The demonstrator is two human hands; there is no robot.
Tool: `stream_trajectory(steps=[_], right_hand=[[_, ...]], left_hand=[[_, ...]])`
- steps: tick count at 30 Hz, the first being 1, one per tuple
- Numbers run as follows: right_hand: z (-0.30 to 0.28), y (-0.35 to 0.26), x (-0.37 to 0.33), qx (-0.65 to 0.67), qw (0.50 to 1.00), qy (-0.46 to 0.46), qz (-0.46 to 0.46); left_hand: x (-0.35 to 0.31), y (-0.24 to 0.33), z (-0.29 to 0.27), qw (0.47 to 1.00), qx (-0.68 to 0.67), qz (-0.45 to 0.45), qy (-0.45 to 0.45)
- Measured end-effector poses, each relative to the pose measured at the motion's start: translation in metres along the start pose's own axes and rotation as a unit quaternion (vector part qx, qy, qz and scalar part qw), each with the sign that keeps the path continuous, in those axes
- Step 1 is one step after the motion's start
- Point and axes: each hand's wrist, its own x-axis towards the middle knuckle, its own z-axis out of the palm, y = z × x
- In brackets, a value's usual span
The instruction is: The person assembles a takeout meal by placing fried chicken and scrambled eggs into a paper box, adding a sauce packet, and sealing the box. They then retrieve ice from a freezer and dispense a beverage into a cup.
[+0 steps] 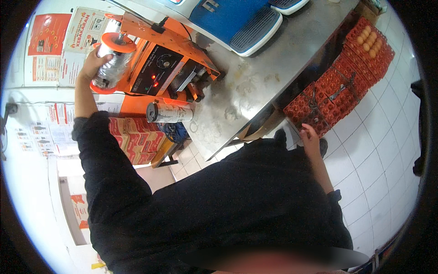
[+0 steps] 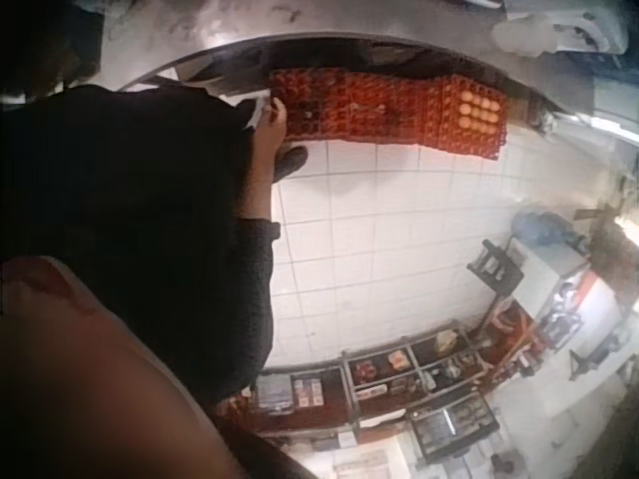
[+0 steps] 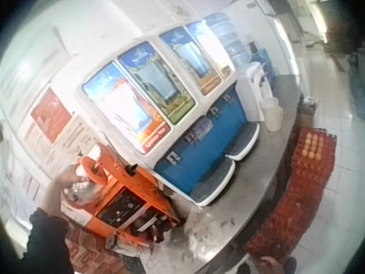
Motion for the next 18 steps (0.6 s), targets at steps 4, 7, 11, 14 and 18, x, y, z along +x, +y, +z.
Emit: stream_trajectory(steps=[4,7,11,14,18], right_hand=[[-0.003,0.011,-0.002,0.014,1.000,0.016,-0.006],[-0.008,0.020,-0.001,-0.023,0.998,0.047,-0.032],[-0.012,0.030,0.000,0.035,0.996,0.061,0.058],[-0.014,0.032,0.003,0.002,0.998,0.043,0.056],[-0.010,0.033,0.013,-0.055,0.994,0.093,-0.016]], left_hand=[[-0.006,0.020,-0.004,0.997,0.018,0.064,0.023],[-0.056,0.056,0.033,0.831,0.352,0.194,0.384],[-0.065,0.076,0.149,0.712,0.563,-0.011,0.419],[-0.046,0.077,0.146,0.715,0.514,0.061,0.469],[-0.038,0.074,0.117,0.764,0.468,0.092,0.435]])
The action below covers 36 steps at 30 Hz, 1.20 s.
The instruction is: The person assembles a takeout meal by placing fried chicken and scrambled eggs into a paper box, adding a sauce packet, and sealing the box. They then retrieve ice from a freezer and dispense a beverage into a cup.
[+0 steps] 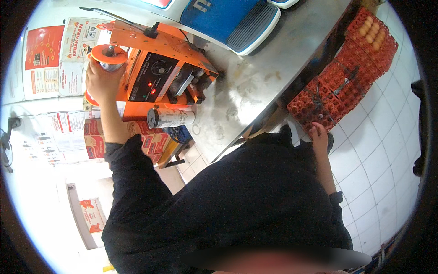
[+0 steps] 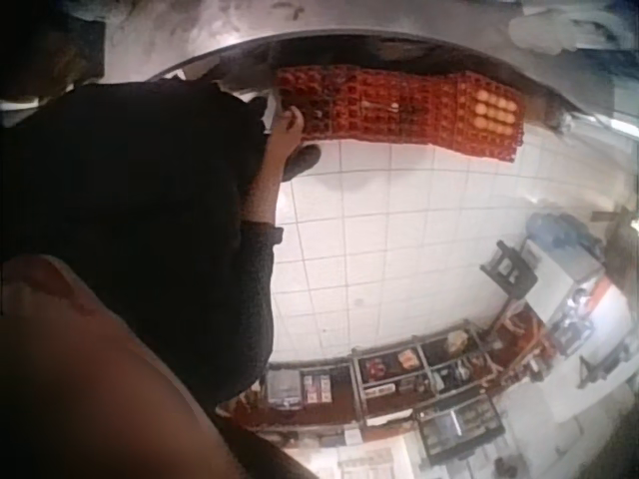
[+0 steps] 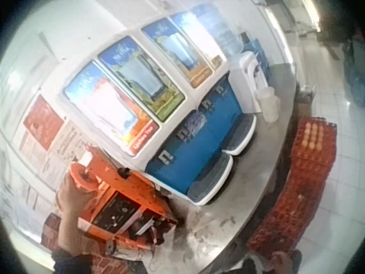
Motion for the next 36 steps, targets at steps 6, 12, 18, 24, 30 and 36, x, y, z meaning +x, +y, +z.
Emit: stream_trajectory(steps=[6,12,18,24,30,36], right_hand=[[0.022,0.001,0.007,0.069,0.995,-0.002,0.069],[0.036,-0.004,0.005,0.080,0.995,-0.022,0.055],[0.020,0.002,-0.001,0.083,0.994,-0.010,0.068],[0.006,0.016,-0.012,0.080,0.995,0.005,0.064],[0.006,0.012,-0.009,0.081,0.994,0.015,0.078],[0.023,0.018,-0.011,0.096,0.989,0.006,0.110]], left_hand=[[0.037,-0.055,0.011,0.945,-0.186,-0.004,-0.267],[0.080,-0.137,0.077,0.681,-0.532,-0.105,-0.492],[0.042,-0.080,-0.023,0.980,-0.189,0.007,-0.064],[-0.026,0.022,-0.017,0.987,0.158,0.003,-0.005],[0.000,-0.008,-0.009,0.994,-0.020,-0.029,-0.102],[0.035,-0.078,0.017,0.926,-0.190,-0.009,-0.325]])
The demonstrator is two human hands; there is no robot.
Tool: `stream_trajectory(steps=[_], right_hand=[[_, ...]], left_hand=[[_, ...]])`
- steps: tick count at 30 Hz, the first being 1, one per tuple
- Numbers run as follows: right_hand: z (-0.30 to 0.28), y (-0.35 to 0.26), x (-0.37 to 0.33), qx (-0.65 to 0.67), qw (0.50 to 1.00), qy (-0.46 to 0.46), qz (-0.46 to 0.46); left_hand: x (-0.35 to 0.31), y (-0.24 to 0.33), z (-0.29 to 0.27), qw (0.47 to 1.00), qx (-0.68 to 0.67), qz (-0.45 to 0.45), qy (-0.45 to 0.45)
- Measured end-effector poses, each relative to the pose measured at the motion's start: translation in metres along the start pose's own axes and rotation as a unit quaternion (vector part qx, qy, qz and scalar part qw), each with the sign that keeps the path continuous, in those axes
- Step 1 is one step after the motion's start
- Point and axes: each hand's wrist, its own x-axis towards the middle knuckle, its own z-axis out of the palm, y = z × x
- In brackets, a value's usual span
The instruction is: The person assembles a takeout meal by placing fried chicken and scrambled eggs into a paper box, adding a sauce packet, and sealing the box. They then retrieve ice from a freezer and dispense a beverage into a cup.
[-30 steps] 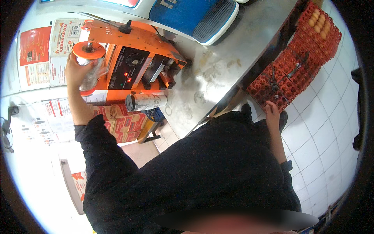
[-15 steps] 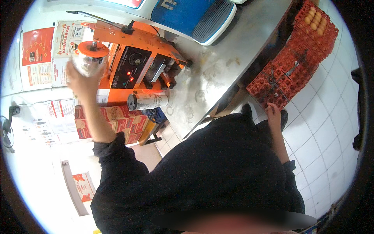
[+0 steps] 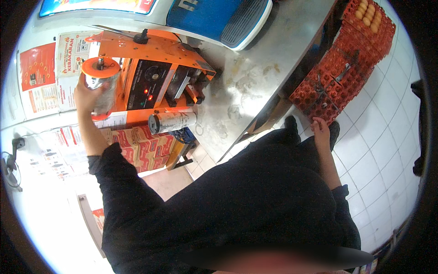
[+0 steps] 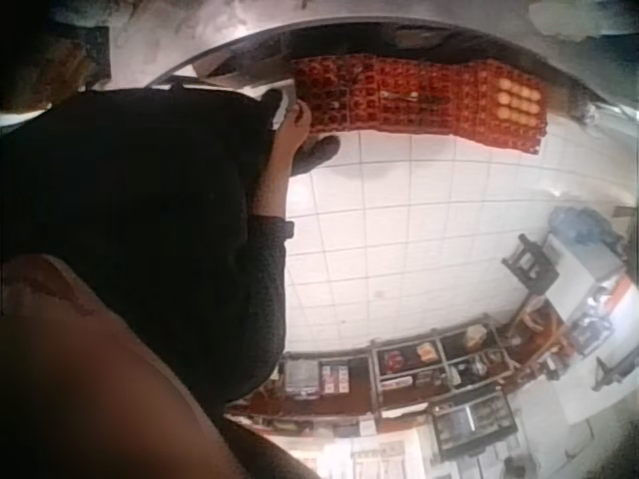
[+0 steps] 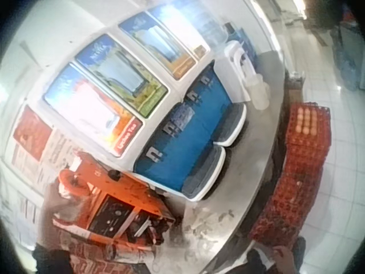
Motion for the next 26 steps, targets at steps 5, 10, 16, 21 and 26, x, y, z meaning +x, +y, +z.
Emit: stream_trajectory(steps=[5,10,16,21,26], right_hand=[[0.014,-0.004,0.000,-0.030,0.999,-0.023,0.015],[0.033,-0.026,0.004,0.002,0.999,-0.042,0.003],[0.030,-0.046,0.007,-0.029,0.998,-0.054,-0.005],[0.034,-0.080,0.025,-0.031,0.991,-0.102,-0.077],[0.069,-0.164,0.051,-0.002,0.971,-0.209,-0.115]], left_hand=[[0.076,-0.115,0.011,0.877,-0.398,0.010,-0.271],[0.070,-0.096,-0.012,0.919,-0.336,0.044,-0.199],[-0.048,0.025,0.019,0.968,0.028,0.085,0.234],[-0.042,0.058,0.017,0.980,0.076,-0.018,0.184],[-0.028,0.020,-0.003,0.994,0.031,0.009,0.102]])
